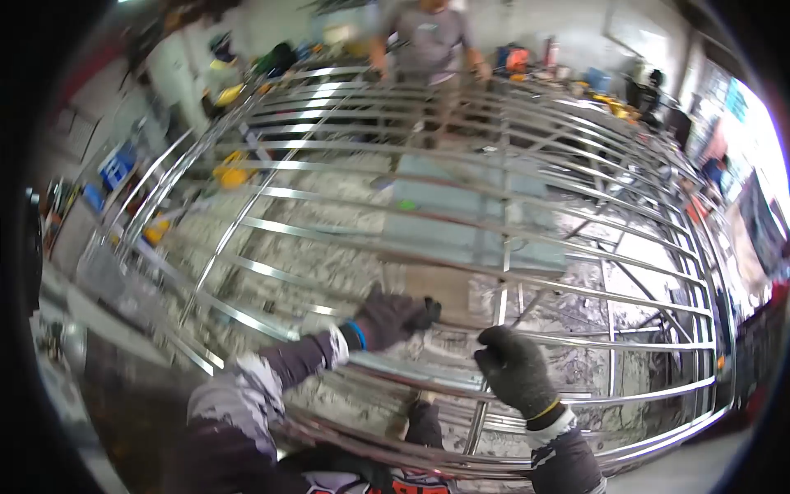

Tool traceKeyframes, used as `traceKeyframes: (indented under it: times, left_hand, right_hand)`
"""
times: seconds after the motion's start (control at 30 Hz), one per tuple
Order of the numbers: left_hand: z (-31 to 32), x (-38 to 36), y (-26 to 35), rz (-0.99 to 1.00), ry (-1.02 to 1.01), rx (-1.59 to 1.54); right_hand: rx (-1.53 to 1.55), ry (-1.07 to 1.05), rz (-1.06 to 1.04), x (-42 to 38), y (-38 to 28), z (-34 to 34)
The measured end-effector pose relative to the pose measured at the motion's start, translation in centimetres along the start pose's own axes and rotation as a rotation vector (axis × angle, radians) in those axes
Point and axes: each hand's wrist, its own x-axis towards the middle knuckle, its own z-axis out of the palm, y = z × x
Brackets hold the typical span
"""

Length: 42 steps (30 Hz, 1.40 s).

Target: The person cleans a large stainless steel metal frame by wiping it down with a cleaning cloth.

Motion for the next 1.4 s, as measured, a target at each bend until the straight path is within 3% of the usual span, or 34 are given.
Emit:
traceKeyframes:
  times: [0.03, 0.07, 0.23, 0.27, 0.33, 0.4, 0.47, 0.5, 0.6, 0.67, 0.73, 0.8, 0.83, 0.9, 0.97, 1.0, 1.03, 1.13, 1.2, 1.23, 1.27, 1.3, 1.4]
  left_hand:
    - [2.4, 1.1, 1.5, 0.106, 0.139, -0.025]
    - [0.5, 1.5, 3.6, 0.194, 0.161, -0.095]
    - [1.2, 4.1, 8.4, 0.369, 0.408, -0.119]
    - [-0.5, 4.5, 9.0, 0.384, 0.407, -0.117]
    - [-3.7, 4.6, 9.1, 0.378, 0.037, -0.302]
    - [-1.2, 5.8, 7.2, 0.370, 0.111, -0.208]
    - [-1.1, 6.2, 6.1, 0.328, 0.027, -0.508]
    - [-0.8, 6.0, 6.1, 0.154, 0.112, -0.423]
    - [-2.2, 5.3, 4.6, 0.012, 0.072, -0.446]
    - [-2.4, 4.3, 3.2, 0.112, 0.160, -0.359]
    - [-2.5, 3.1, 1.1, 0.166, 0.045, -0.165]
    - [-1.8, 1.6, -2.8, 0.181, 0.071, -0.151]
    - [-3.2, 0.5, -4.2, 0.086, -0.035, -0.142]
    - [-3.4, -2.2, -8.6, 0.034, 0.012, -0.031]
    - [-0.8, -4.9, -14.5, -0.024, 0.001, 0.085]
    - [-0.1, -5.9, -16.8, -0.162, -0.185, 0.149]
    - [-1.2, -7.8, -18.0, -0.191, -0.184, 0.196]
    - [1.4, -11.5, -27.5, -0.330, -0.126, 0.260]
    - [3.5, -14.3, -36.3, -0.427, -0.171, 0.320]
    - [-0.9, -14.4, -34.0, -0.810, -0.265, 0.261]
    - [-10.8, -12.6, -26.1, -0.975, -0.701, 0.164]
    - [-7.1, -14.0, -29.5, -1.088, -0.525, 0.425]
    - [-5.8, -13.7, -29.8, -1.124, -0.603, 0.564]
  right_hand:
    - [-0.022, -0.013, -0.012, 0.2, -0.4, -0.3]
    - [-0.042, -0.041, -0.023, 0.4, -0.7, -0.5]
    - [-0.020, 0.007, -0.008, 0.5, 0.9, -0.3]
    - [-0.020, 0.021, -0.001, 0.3, 1.0, -0.5]
    - [-0.023, 0.046, -0.021, 0.5, 0.8, -0.6]
    - [0.151, 0.035, -0.068, 0.6, 0.5, -0.2]
    - [-0.046, 0.016, -0.026, 0.5, 0.1, -0.9]
    - [-0.049, 0.017, 0.017, 0.5, 0.5, -0.7]
    - [-0.116, 0.011, 0.020, 0.4, 2.1, 0.0]
    - [-0.092, -0.014, 0.014, 0.3, 2.9, 0.3]
    - [-0.100, -0.017, 0.082, 0.1, 2.8, 0.2]
    - [-0.089, -0.014, 0.104, -0.1, 2.5, 0.1]
    - [-0.058, -0.001, 0.085, -0.2, 2.9, 0.2]
    - [-0.038, 0.022, 0.084, -0.5, 3.9, 0.4]
    - [-0.010, -0.034, 0.222, -0.9, 4.5, 0.9]
    - [0.077, -0.034, 0.261, -1.4, 4.7, 1.5]
    - [0.234, 0.049, 0.104, -2.0, 3.7, 1.9]
    - [-0.140, -0.050, 0.189, -1.4, 4.8, 1.1]
    - [-0.125, -0.036, 0.180, -0.7, 5.6, 0.9]
    - [-0.124, -0.010, 0.204, -0.3, 5.5, 0.8]
    - [-0.093, -0.041, 0.202, 0.0, 5.2, 0.8]
    - [-0.066, -0.078, 0.192, 0.3, 4.9, 0.6]
    - [-0.087, -0.150, 0.176, 0.6, 3.8, 1.5]
